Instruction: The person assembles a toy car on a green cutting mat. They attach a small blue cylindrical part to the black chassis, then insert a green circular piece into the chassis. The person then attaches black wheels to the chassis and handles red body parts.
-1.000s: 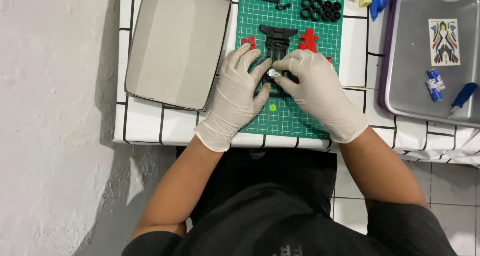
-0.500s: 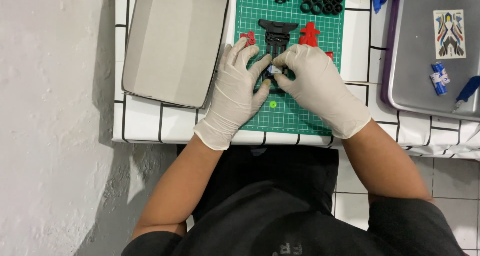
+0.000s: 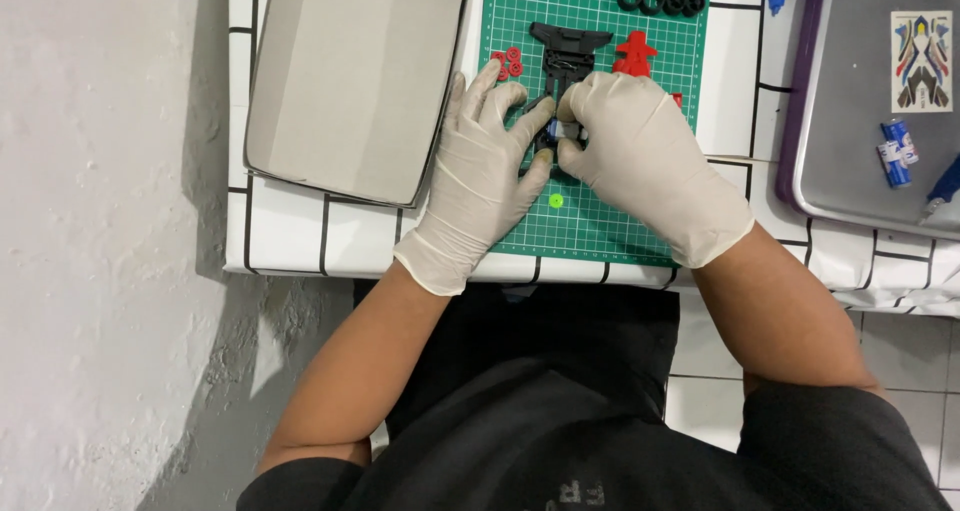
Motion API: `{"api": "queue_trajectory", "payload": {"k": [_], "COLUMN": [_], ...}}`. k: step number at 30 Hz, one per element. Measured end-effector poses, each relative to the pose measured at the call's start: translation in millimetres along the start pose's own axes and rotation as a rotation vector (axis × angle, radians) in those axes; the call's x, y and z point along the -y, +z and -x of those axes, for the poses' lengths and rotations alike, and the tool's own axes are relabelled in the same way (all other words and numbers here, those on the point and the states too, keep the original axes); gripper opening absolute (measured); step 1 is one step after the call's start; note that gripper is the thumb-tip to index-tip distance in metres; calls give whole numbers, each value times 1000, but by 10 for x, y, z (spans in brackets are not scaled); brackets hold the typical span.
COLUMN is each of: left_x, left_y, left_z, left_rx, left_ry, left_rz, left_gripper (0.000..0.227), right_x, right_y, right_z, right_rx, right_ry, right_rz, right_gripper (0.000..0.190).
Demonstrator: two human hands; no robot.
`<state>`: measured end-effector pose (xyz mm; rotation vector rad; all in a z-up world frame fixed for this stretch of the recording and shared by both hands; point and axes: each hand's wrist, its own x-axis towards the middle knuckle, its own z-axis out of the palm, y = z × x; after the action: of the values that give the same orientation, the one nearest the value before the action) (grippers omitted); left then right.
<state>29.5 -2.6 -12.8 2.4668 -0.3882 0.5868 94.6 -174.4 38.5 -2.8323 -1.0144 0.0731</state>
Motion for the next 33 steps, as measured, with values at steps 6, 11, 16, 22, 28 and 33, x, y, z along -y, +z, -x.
{"api": "queue_trajectory", "payload": {"k": [6, 11, 16, 22, 28, 33], "left_x": [-7, 5, 31, 21, 24, 27], "left_y": [-17, -23, 4, -20, -12, -9], "left_z": [-5, -6, 0, 7, 13, 6], "left_rx": [18, 26, 30, 22, 13, 1], "left_ry": [-13, -10, -3, -4, 6, 17], "left_rz": [2, 22, 29, 67, 44, 34], "left_gripper": [38, 39, 41, 44, 43, 46], "right_x": [33, 55, 34, 47, -7, -67], "right_y": [8, -106, -191, -210, -139, -12], "right_z": [-32, -92, -137, -132, -99, -48], "right_rx": [-1, 97, 199, 197, 158, 14], "right_ry": [-35, -12, 14, -22, -76, -132], "right_rz": [111, 75, -54, -17, -57, -140], "right_gripper": [8, 9, 7, 8, 13, 6]}}
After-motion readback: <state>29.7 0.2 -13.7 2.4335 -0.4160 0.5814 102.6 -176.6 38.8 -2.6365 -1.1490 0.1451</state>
